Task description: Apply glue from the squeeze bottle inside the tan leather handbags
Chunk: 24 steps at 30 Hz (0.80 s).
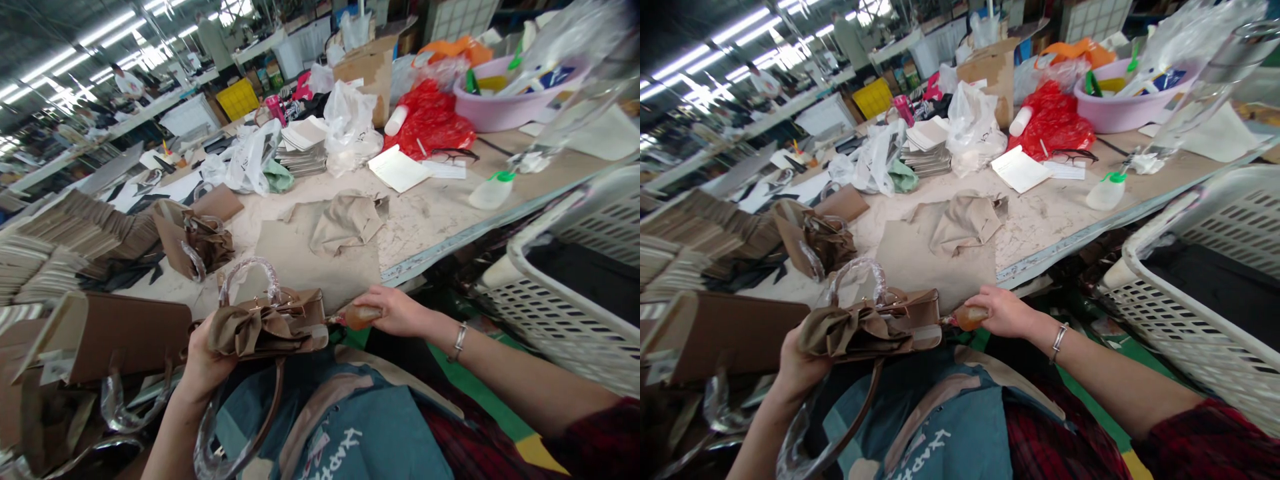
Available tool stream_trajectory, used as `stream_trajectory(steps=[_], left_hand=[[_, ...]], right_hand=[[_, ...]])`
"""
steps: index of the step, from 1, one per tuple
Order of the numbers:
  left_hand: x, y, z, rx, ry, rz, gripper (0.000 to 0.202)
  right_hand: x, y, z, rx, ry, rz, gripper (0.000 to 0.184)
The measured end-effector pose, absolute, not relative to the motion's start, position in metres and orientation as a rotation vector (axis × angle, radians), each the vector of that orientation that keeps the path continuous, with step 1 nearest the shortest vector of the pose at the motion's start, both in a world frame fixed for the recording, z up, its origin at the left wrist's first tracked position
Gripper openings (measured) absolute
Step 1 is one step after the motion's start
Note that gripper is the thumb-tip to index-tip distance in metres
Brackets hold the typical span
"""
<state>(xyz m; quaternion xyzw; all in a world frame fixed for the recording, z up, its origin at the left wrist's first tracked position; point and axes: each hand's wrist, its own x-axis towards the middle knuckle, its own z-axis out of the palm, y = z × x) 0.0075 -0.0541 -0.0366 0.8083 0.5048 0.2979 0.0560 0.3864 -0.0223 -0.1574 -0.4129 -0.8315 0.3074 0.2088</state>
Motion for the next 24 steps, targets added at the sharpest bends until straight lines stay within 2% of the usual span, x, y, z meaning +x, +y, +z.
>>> stream_trajectory(steps=[8,16,24], left_hand=[[0.005,-0.057,-0.039,2.401,1.594,0.881,0.023],[0.006,-0.069,-0.037,2.452,1.518,0.927,0.022],[0.007,-0.087,-0.04,2.515,1.472,0.877,0.028]], right_hand=[[0.387,-0.039,-0.153,-1.12,-2.381,0.857,0.033],[0.383,-0.052,-0.157,-1.174,-2.286,0.615,0.037],[0.379,-0.056,-0.155,-1.138,-2.37,0.76,0.032]])
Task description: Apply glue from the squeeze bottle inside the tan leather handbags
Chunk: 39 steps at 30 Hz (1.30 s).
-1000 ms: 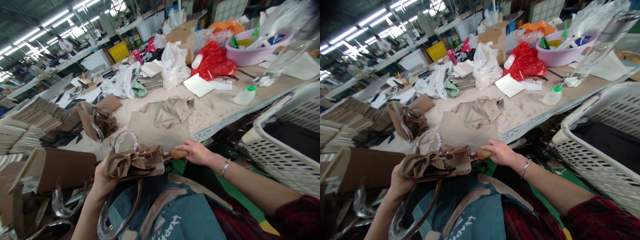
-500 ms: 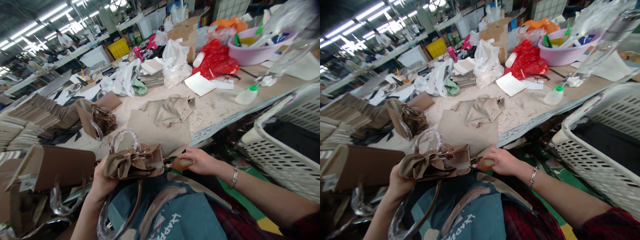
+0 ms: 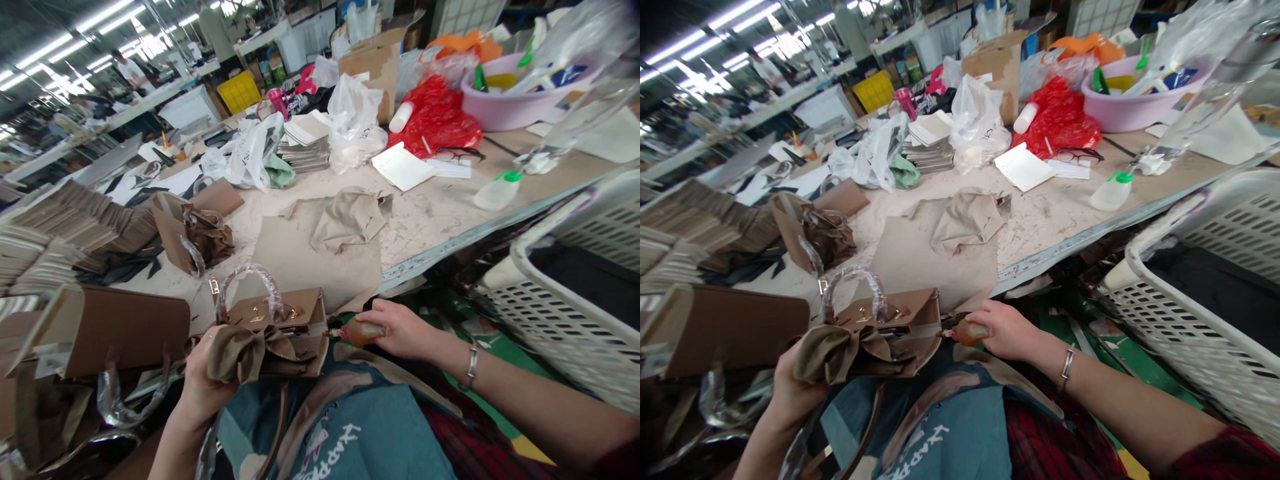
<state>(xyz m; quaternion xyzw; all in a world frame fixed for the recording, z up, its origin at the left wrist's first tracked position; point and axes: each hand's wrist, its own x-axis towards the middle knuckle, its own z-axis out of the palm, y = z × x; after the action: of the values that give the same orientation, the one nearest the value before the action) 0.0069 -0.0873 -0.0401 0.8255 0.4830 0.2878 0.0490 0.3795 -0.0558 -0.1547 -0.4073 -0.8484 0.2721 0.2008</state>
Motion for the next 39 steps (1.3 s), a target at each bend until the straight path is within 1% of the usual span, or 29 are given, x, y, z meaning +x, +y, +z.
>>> stream_trajectory(steps=[5,10,16,22,26,32,36,39], left_hand=[[0.009,-0.09,-0.038,2.524,1.46,0.856,0.03],[0.009,-0.088,-0.038,2.545,1.42,0.89,0.028],[0.012,-0.087,-0.038,2.505,1.43,0.884,0.026],[0.012,-0.089,-0.038,2.495,1.417,0.91,0.024],[0.014,-0.09,-0.037,2.489,1.42,0.915,0.024],[0.014,-0.089,-0.038,2.462,1.456,0.907,0.02],[0.017,-0.09,-0.037,2.468,1.439,0.959,0.02],[0.019,-0.091,-0.036,2.482,1.434,0.967,0.017]], right_hand=[[0.38,-0.056,-0.158,-1.18,-2.303,0.643,0.033],[0.382,-0.059,-0.156,-1.138,-2.362,0.776,0.032],[0.381,-0.062,-0.159,-1.167,-2.321,0.596,0.037],[0.379,-0.064,-0.163,-1.077,-2.398,0.677,0.039],[0.38,-0.065,-0.166,-1.13,-2.304,0.539,0.037],[0.384,-0.066,-0.164,-1.074,-2.386,0.675,0.035],[0.384,-0.067,-0.165,-1.141,-2.37,0.573,0.041],[0.383,-0.068,-0.167,-1.092,-2.378,0.568,0.044]])
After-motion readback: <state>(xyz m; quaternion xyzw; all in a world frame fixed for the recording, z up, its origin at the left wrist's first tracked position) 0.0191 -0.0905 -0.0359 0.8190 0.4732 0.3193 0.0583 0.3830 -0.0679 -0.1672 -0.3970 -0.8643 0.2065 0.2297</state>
